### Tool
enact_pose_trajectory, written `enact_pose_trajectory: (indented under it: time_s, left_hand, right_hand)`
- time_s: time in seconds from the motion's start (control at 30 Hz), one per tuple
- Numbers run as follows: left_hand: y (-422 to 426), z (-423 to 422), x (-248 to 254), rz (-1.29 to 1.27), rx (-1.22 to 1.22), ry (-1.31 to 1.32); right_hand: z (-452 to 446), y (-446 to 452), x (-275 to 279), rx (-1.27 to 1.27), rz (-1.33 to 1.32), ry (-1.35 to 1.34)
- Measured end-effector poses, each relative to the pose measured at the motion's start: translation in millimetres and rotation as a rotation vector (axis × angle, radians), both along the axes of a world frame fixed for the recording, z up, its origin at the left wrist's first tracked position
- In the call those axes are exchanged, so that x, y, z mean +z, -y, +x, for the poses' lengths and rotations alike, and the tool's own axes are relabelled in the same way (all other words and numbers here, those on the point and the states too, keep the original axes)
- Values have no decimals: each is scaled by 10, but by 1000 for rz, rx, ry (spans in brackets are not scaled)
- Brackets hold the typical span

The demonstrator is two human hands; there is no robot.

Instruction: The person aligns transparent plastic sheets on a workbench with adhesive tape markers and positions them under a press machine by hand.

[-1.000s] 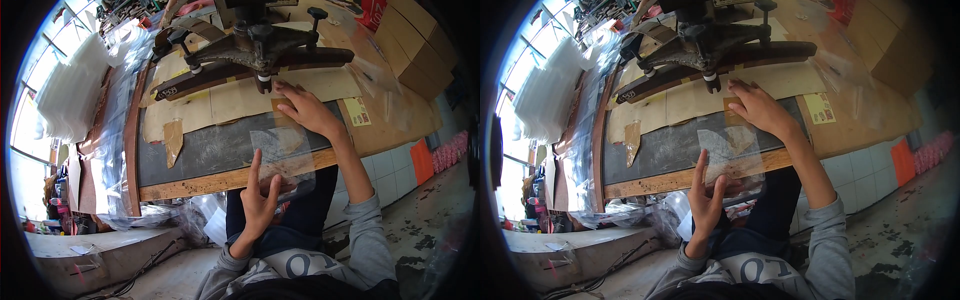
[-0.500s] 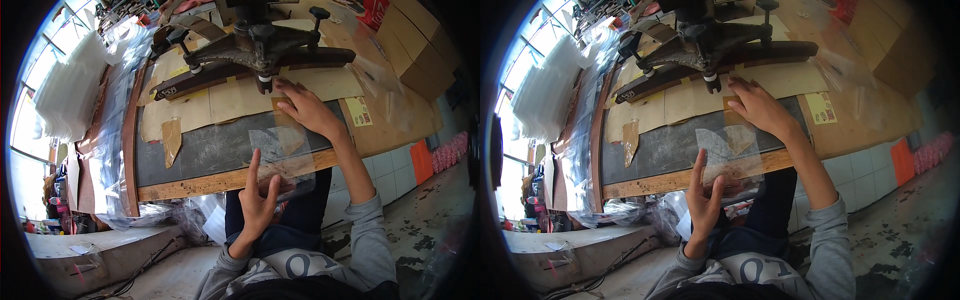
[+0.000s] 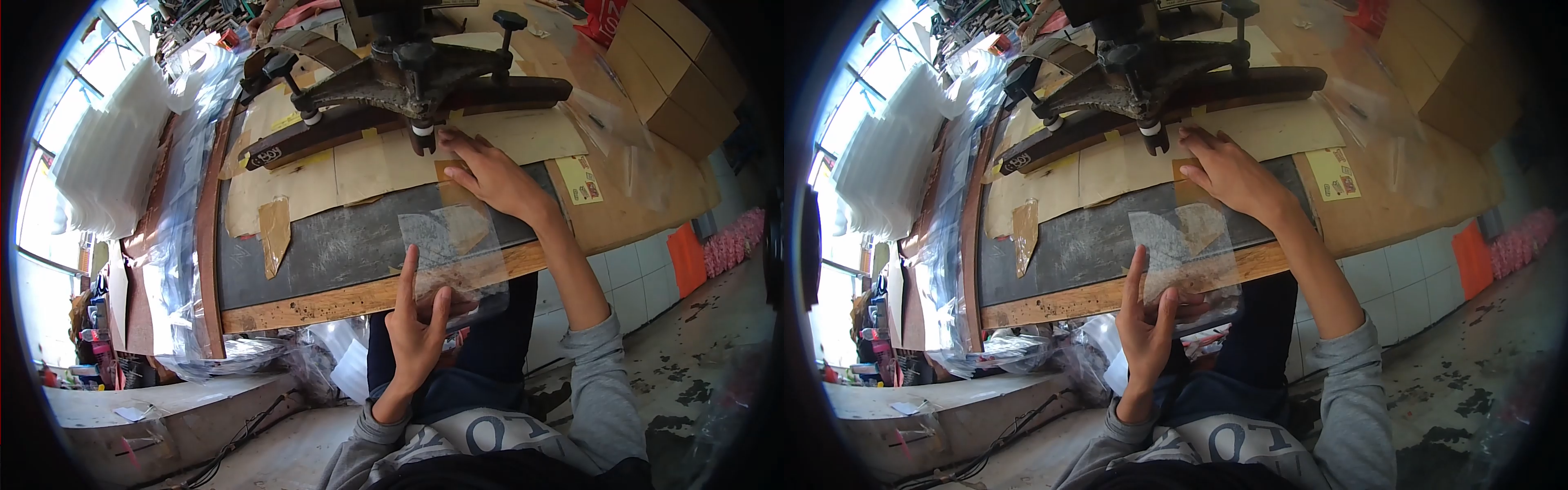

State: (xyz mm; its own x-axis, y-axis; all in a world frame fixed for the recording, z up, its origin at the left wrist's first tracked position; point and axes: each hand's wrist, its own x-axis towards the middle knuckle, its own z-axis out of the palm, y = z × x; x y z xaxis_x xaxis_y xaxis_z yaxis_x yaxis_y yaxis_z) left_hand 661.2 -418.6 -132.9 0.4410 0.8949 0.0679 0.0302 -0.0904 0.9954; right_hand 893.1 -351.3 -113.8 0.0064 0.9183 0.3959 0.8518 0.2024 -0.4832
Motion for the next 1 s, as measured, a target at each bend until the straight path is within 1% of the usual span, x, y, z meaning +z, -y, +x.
enact_pose_trajectory:
  time_s: [0.23,0.33,0.43,0.57,0.63,0.73,0.77,0.83,0.87,1.0]
  left_hand:
    - [-2,9,-52,47,26,-7]
    - [-6,4,-64,20,17,19]
    - [-14,14,-86,37,15,41]
    - [-17,19,-66,21,8,62]
    - [-18,22,-48,-8,-9,88]
    - [-21,19,-111,51,4,86]
    - [-12,15,-88,58,6,75]
    - [-18,-27,37,92,-11,-43]
    - [-14,-28,47,-56,-59,-10]
    - [-25,-24,-2,29,-38,-17]
  right_hand:
    - [22,-18,-20,7,-8,-14]
    - [36,-22,-17,20,-1,-7]
    - [27,-10,23,-2,-91,-21]
    - [20,35,-27,-55,46,28]
    - [-29,153,80,-108,123,54]
    - [-231,515,293,-205,176,-125]
    - [-299,631,291,-234,216,-160]
    - [-455,844,257,-282,292,-237]
    - [-528,917,224,-304,329,-283]
    - [-629,1004,62,-397,333,-322]
